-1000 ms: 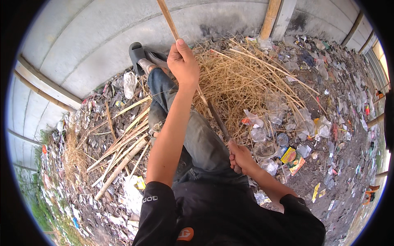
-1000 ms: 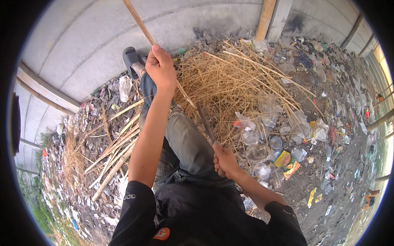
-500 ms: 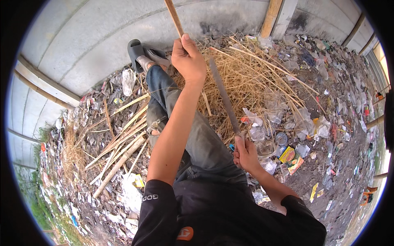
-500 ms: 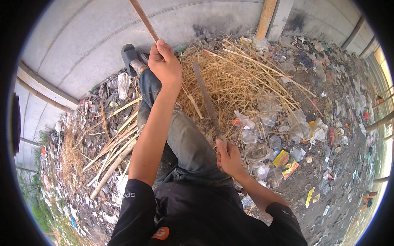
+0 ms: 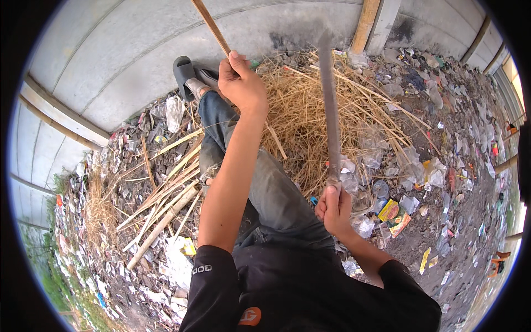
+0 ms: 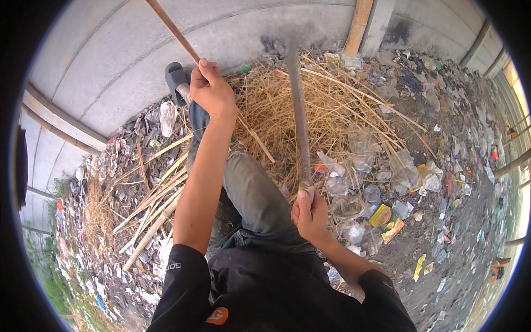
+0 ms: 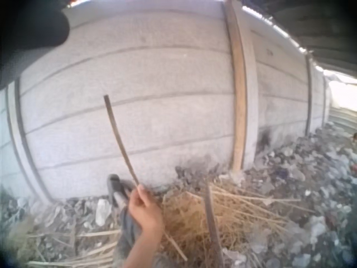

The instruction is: The person sits on the ground and uses a utility knife to split long bamboo sticks into thin strips. They hold the bamboo with one hand and carefully slice along its length with the other, occasionally switching to a machete to split thicker sections. The resulting strips are placed on a pile of straw and debris.

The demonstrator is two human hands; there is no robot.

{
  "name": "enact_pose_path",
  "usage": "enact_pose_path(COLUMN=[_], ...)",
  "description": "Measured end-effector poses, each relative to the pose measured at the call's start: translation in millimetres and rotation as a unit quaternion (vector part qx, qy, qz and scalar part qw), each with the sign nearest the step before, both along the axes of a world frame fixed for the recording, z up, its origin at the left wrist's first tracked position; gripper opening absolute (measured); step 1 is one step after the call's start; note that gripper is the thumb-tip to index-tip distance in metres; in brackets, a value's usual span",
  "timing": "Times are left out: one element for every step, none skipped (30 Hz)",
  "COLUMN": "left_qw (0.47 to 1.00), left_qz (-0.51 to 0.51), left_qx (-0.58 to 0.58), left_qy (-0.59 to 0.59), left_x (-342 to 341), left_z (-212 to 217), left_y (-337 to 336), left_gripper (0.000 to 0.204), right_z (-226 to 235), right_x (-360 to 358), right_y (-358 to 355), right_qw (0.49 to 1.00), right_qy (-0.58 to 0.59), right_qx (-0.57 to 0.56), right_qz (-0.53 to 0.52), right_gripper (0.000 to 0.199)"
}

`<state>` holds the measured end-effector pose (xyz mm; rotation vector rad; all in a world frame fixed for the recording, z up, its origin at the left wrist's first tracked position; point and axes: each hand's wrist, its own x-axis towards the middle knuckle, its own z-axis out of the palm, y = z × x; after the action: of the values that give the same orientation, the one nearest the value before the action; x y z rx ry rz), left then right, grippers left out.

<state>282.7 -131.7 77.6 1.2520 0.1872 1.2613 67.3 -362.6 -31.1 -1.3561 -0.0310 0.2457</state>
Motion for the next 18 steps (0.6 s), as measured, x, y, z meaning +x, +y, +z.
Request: enact_pose_path(left_qw=[1.000, 1.000, 1.000, 1.000, 1.000, 0.999, 0.999, 0.998, 0.997, 0.998, 0.998, 0.998, 0.998, 0.997, 0.997, 0.997, 0.997, 0.997], left_qz=[-0.005, -0.010, -0.014, -0.019, -0.025, -0.037, -0.045, -0.057, -0.073, -0.069, -0.065, -0.061, -0.066, -0.071, -0.074, -0.074, -0.075, -0.078], left_qx=[-0.002, -0.004, -0.006, -0.004, -0.002, 0.004, 0.004, 0.003, -0.004, -0.006, -0.008, -0.012, -0.011, -0.009, -0.007, -0.006, -0.006, -0.006], left_qy=[0.007, 0.014, 0.006, -0.004, -0.014, -0.015, -0.012, -0.003, -0.016, -0.010, -0.004, 0.001, -0.001, -0.003, -0.008, -0.003, 0.003, 0.008], left_x=[-1.3, -3.0, -4.1, -2.8, 1.1, 2.8, -0.9, -8.1, -6.2, -6.2, -6.7, -6.9, -7.1, -7.9, -7.2, -8.3, -9.5, -11.4], left_z=[1.4, 3.0, -0.2, -3.4, -5.1, -2.4, -1.8, -5.5, -5.1, -4.4, -3.8, -4.1, -5.5, -6.9, -7.1, -6.1, -5.8, -5.7], left_y=[-5.7, -9.8, -7.5, -2.6, 1.9, 5.5, 6.7, 6.8, 11.0, 11.4, 11.9, 11.4, 11.3, 11.0, 11.0, 12.8, 14.0, 14.0], left_gripper=[0.041, 0.041, 0.041, 0.041, 0.041, 0.040, 0.040, 0.040, 0.040, 0.040, 0.040, 0.040, 0.040, 0.040, 0.040, 0.040, 0.040, 0.040], right_z=[-11.3, -21.9, -32.2, -39.7, -46.3, -35.3, -10.7, 9.7, 19.2, 30.9, 42.8, 49.9, 46.5, 26.5, -5.0, -30.0, -42.2, -66.3], right_x=[1.6, 1.3, -2.9, -6.4, -6.5, 0.1, 4.7, 4.6, 8.2, 11.5, 13.1, 13.5, 14.4, 14.4, 14.8, 15.5, 15.2, 16.3], right_y=[-6.6, -13.8, -17.7, -17.5, -16.5, -14.8, -17.9, -20.7, -19.8, -18.1, -14.8, -11.8, -7.4, -8.1, -8.9, -9.8, -13.3, -17.1], right_qw=[0.989, 0.956, 0.952, 0.949, 0.944, 0.960, 0.971, 0.980, 0.991, 0.996, 0.998, 0.998, 0.996, 0.997, 0.998, 0.996, 0.981, 0.963], right_qy=[0.126, 0.250, 0.271, 0.290, 0.309, 0.265, 0.225, 0.191, 0.131, 0.091, 0.050, 0.008, -0.021, -0.039, -0.060, -0.081, -0.076, -0.052], right_qx=[-0.047, -0.092, -0.096, -0.096, -0.096, -0.074, -0.057, -0.039, -0.029, -0.002, 0.025, 0.050, 0.078, 0.047, 0.016, -0.013, -0.176, -0.255], right_qz=[0.062, 0.121, 0.101, 0.082, 0.062, 0.055, 0.050, 0.043, 0.021, 0.003, -0.014, -0.032, -0.047, -0.040, -0.033, -0.020, 0.033, 0.071], right_gripper=[0.048, 0.048, 0.048, 0.048, 0.048, 0.047, 0.045, 0.044, 0.041, 0.040, 0.039, 0.037, 0.035, 0.034, 0.034, 0.033, 0.037, 0.041])
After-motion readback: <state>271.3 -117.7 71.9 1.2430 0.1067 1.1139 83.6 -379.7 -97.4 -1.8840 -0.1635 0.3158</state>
